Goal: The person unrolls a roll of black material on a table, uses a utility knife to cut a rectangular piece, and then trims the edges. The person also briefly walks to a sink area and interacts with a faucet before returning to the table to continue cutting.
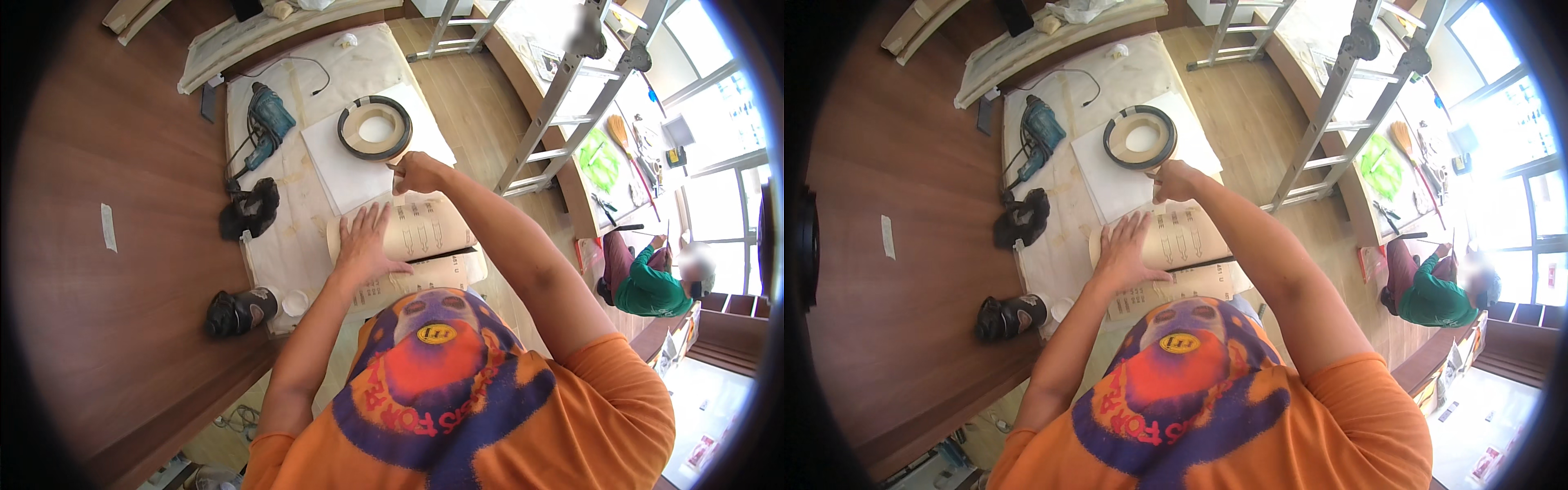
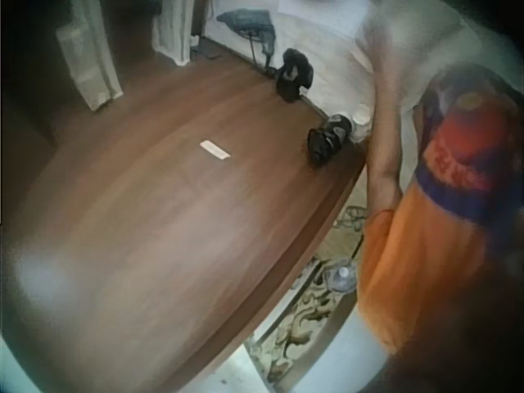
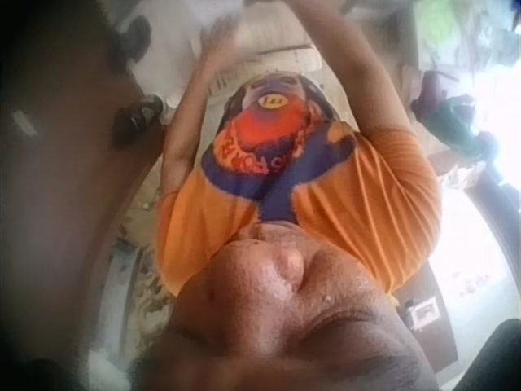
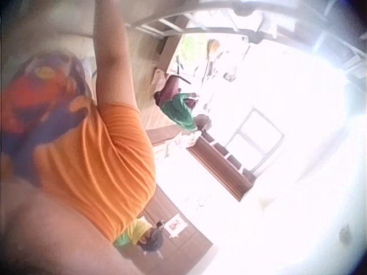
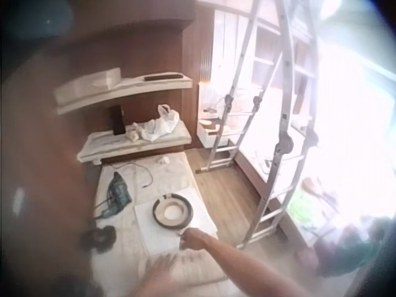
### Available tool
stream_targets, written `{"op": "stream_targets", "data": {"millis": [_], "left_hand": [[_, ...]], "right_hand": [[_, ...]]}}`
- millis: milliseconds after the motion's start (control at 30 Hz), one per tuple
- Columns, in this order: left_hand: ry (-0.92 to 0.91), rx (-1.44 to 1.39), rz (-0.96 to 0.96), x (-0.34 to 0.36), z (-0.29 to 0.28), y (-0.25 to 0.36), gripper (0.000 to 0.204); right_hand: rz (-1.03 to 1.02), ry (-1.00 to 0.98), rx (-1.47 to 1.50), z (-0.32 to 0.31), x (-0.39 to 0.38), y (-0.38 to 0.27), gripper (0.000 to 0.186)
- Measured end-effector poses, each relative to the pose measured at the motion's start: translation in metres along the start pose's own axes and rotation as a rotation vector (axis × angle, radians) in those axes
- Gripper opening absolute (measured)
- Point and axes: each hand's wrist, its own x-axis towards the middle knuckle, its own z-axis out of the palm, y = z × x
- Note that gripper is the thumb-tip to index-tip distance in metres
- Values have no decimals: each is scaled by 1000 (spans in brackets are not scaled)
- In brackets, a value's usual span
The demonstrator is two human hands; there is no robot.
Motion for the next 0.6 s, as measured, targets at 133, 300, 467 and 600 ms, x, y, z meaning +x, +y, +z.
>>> {"op": "stream_targets", "data": {"millis": [133, 300, 467, 600], "left_hand": [[13, 179, 53, -16, 11, 14, 144], [135, 276, 92, -8, 50, 0, 136], [40, 151, 93, 18, 21, -13, 126], [-111, 49, 147, 56, -11, -34, 126]], "right_hand": [[96, 144, 95, 3, 5, 6, 46], [174, 639, 321, -4, 1, 2, 36], [-58, 713, 287, -40, -43, -34, 29], [-85, 573, 120, -14, -104, -44, 19]]}}
